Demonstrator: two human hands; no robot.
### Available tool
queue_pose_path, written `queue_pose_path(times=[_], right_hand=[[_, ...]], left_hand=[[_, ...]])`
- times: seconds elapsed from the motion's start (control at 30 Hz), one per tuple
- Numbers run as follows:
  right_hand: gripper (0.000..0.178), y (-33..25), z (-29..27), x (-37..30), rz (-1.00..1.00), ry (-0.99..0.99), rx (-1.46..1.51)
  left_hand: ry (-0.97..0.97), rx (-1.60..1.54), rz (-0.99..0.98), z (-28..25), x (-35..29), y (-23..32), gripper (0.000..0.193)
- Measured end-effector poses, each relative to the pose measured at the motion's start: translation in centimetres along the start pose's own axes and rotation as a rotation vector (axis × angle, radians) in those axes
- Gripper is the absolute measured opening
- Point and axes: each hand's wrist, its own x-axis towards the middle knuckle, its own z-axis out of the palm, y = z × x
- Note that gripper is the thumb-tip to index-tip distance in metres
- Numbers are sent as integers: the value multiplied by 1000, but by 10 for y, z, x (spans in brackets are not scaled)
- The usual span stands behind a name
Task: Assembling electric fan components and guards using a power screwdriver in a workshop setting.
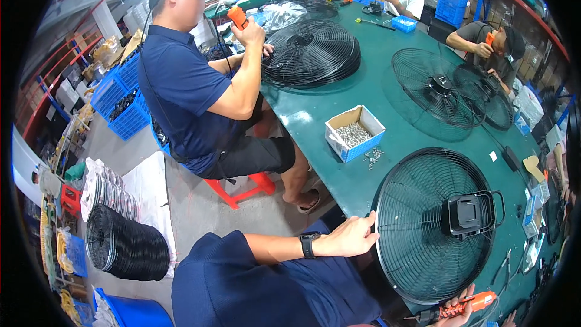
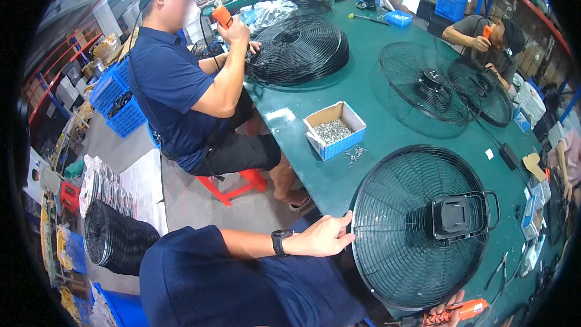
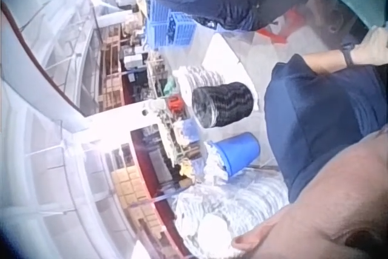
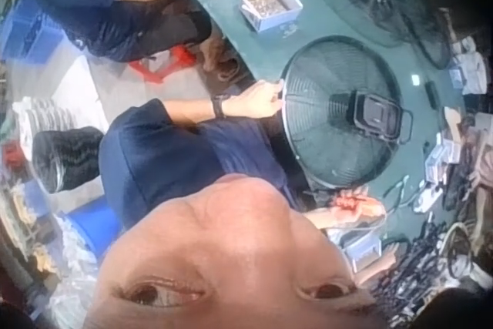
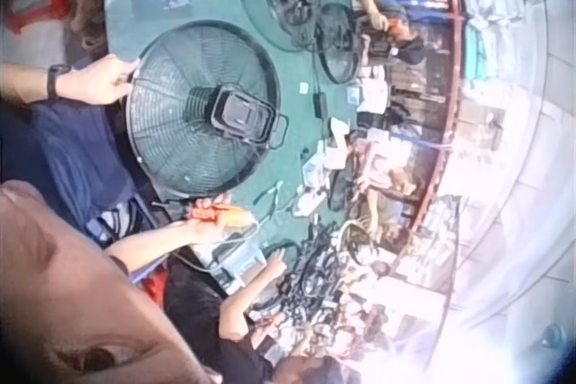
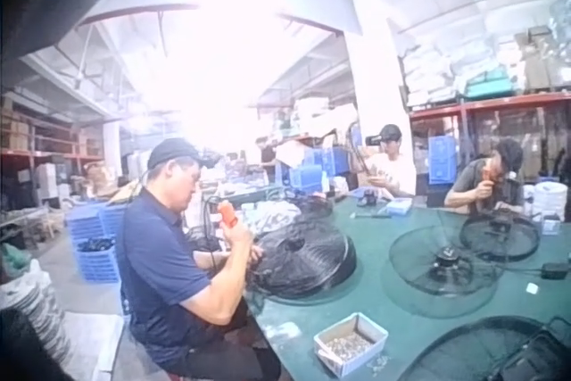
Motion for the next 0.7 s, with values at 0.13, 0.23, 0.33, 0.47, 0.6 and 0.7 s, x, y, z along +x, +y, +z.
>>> queue_pose_path(times=[0.13, 0.23, 0.33, 0.47, 0.6, 0.7], right_hand=[[62, 13, -27, -1, 61, -92, 3], [67, 24, -81, 2, 323, -449, -4], [67, 16, -82, 4, 282, -426, 11], [68, 10, -71, -10, 220, -373, 45], [68, 4, -56, -17, 156, -319, 77], [64, 2, -51, -4, 206, -302, 247]], left_hand=[[58, 64, 48, -4, 24, -8, 58], [67, 77, -18, -16, 41, -5, 57], [76, 120, -19, -27, 69, -9, 61], [6, -47, 14, -33, 105, -28, 60], [42, -44, -19, -26, 92, -27, 58], [57, -115, -2, -13, 68, -28, 60]])
